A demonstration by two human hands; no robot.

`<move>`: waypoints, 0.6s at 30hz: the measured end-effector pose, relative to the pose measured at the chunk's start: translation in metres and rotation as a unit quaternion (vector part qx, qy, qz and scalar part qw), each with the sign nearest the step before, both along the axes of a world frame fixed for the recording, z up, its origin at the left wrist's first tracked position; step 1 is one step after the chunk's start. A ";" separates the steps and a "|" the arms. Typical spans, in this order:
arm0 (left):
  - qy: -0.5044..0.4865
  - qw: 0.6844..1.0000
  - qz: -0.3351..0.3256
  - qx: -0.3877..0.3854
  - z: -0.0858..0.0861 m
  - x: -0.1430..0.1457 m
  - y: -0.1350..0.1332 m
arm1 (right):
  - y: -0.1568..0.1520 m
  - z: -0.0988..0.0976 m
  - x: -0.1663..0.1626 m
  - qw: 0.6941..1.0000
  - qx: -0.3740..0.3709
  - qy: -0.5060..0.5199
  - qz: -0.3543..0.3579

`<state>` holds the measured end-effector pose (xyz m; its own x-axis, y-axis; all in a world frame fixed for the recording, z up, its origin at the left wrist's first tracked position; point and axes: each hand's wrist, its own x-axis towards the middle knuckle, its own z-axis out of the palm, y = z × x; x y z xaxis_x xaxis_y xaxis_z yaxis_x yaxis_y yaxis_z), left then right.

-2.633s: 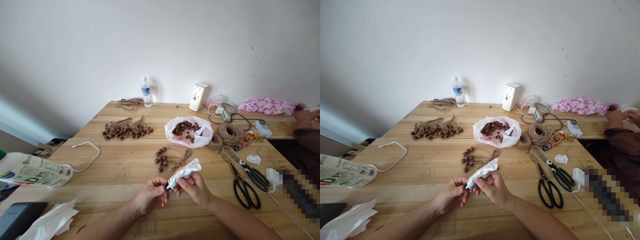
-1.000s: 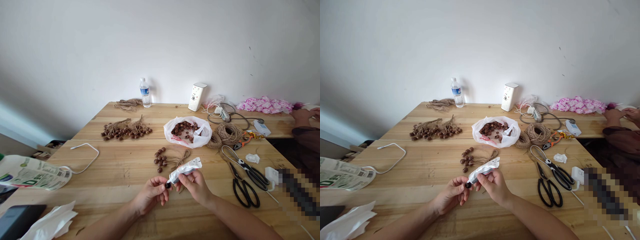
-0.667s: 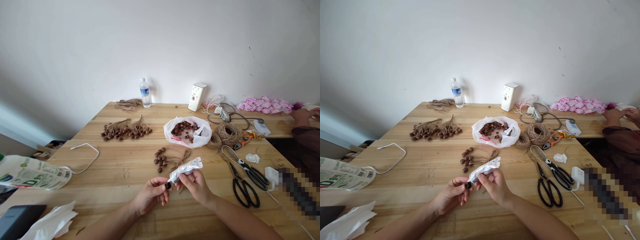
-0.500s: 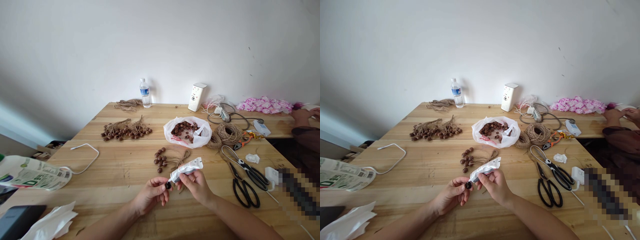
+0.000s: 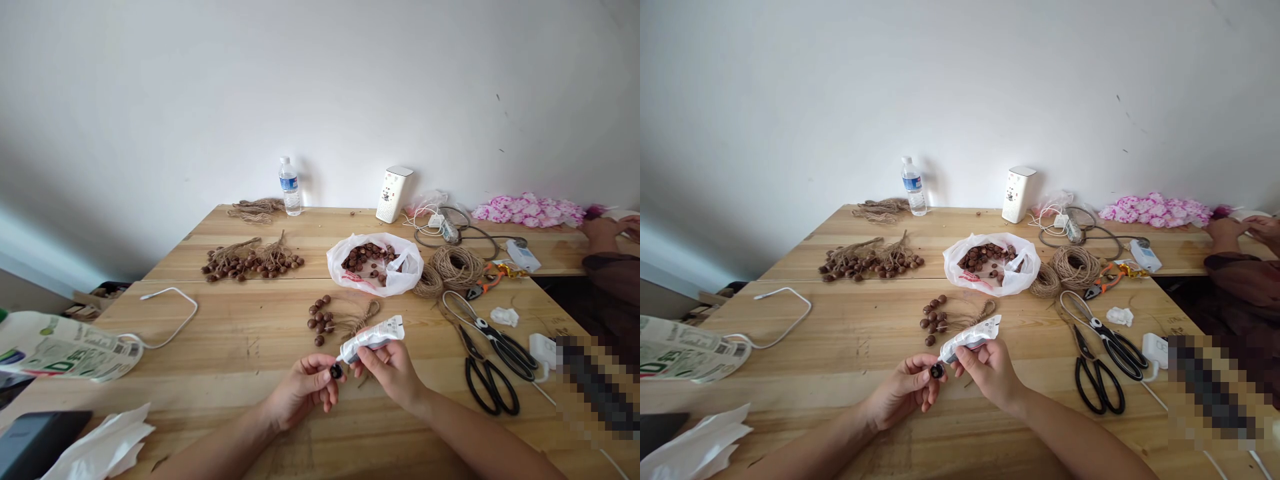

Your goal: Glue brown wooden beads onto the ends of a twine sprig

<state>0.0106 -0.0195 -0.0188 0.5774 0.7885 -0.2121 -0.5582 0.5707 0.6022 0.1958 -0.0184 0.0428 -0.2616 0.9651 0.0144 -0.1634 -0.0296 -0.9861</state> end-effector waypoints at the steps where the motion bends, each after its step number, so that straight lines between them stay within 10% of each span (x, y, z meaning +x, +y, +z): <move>1: -0.001 1.000 0.000 -0.001 0.000 0.000 0.000 | 0.000 0.000 0.000 1.000 -0.001 0.001 -0.007; 18: 0.007 1.000 0.000 -0.003 0.003 0.000 0.000 | -0.002 0.002 0.000 1.000 0.018 -0.002 0.004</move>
<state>0.0111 -0.0197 -0.0163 0.5739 0.7877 -0.2240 -0.5507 0.5737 0.6064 0.1962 -0.0209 0.0450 -0.2686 0.9620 0.0490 -0.1596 0.0058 -0.9872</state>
